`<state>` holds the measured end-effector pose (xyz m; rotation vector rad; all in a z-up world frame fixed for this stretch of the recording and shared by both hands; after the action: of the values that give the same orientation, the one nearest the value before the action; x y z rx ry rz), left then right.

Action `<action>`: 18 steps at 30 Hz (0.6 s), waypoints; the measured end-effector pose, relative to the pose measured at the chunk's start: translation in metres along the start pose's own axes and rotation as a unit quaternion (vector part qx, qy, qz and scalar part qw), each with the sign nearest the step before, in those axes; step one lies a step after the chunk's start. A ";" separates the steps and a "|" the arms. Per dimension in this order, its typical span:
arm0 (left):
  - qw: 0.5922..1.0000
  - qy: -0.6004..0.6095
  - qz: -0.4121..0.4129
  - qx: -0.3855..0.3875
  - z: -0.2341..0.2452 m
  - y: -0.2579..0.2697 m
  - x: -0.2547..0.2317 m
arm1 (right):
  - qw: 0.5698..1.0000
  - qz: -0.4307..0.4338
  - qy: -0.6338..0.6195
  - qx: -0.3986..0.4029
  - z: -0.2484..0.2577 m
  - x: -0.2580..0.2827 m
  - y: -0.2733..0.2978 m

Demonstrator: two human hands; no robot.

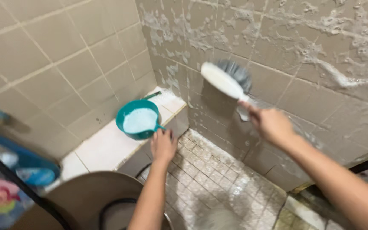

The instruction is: The person scrubs tiled bathroom walls using a brush and soapy water from a teal scoop. They repeatedly dip the brush into the scoop and scrub different sections of the wall, spreading foam across the tiles.

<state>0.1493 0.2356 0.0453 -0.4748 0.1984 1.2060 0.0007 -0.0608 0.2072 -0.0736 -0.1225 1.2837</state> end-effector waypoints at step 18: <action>0.997 0.062 -0.028 -0.043 -0.002 -0.020 -0.021 | 0.986 -0.059 0.044 -0.150 -0.005 0.001 0.004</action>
<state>0.1607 0.2117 0.0565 -0.6268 0.2385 1.1353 -0.0024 -0.0580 0.2015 -0.3763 -0.2406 1.1347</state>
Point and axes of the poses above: each hand's wrist, its own y-axis away from the middle knuckle, its own z-axis out of the back of the hand, x = y × z, the point moved 2 cm from there along -y, towards the middle knuckle, and after that the axes turned 1 degree about -z, right-handed, at the moved point
